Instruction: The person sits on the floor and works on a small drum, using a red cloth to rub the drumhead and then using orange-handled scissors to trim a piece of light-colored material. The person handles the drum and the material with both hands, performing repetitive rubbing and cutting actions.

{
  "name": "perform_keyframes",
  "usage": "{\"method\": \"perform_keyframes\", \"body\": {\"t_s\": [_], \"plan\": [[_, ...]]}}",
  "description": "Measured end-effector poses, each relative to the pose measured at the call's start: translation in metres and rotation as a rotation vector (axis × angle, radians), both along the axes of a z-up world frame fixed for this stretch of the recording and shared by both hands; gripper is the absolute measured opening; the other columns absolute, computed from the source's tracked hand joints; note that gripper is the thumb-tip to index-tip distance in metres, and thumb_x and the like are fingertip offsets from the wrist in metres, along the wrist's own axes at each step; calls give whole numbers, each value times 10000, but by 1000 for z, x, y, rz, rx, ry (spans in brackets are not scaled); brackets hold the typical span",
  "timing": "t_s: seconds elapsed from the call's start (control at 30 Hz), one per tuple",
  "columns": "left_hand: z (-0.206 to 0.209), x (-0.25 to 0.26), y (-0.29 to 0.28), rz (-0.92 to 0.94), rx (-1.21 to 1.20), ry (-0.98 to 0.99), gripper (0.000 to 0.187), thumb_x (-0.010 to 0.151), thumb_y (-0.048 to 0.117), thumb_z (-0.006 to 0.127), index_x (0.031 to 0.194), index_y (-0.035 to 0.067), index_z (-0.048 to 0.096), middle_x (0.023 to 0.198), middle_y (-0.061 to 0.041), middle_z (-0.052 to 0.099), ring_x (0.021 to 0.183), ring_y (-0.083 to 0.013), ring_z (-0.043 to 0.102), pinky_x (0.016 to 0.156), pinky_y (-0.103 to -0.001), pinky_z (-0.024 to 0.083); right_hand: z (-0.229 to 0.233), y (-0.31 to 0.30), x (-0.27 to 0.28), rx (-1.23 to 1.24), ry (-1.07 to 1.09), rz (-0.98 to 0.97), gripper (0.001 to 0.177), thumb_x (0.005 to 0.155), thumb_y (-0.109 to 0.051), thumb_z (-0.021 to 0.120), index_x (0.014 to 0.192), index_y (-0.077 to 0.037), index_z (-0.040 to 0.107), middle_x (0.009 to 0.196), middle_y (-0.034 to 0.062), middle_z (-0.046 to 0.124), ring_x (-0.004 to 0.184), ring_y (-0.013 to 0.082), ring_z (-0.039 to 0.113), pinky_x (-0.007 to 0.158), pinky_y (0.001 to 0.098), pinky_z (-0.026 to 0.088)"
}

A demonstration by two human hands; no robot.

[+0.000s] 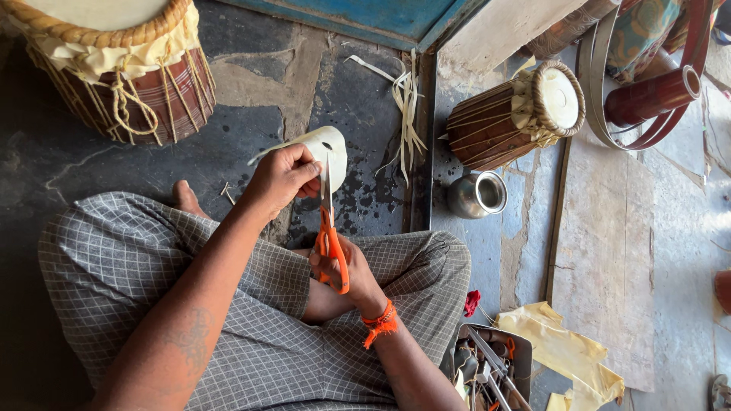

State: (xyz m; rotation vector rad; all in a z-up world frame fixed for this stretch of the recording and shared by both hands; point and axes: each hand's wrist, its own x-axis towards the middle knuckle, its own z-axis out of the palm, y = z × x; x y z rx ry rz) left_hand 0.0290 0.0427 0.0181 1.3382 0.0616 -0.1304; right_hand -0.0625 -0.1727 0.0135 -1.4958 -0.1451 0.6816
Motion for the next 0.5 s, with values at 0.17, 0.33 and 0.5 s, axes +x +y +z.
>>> {"method": "perform_keyframes", "body": {"t_s": [0.17,0.33,0.5], "plan": [[9,3,2,13,9,56,141,1004,164,631,898,71,647,749,-55,727,634,-122,705,559,-270,586,3,0,1,67,34,-10,582,786,-463,849,1097,-39,599,866,24,680,701,82,633,600,245,529],[8,3,4,66,-35,21,146,1006,154,628,891,64,626,762,-58,727,642,-124,713,568,-272,596,8,2,-2,-30,-14,14,568,838,-449,846,1086,1,605,834,44,662,697,101,633,620,252,532],[-1,-2,-6,5,7,9,146,1005,128,628,879,55,620,770,-59,730,659,-118,721,579,-263,593,9,2,1,-33,-8,10,567,880,-472,817,1135,-19,589,876,31,656,762,93,631,684,241,536]]}}
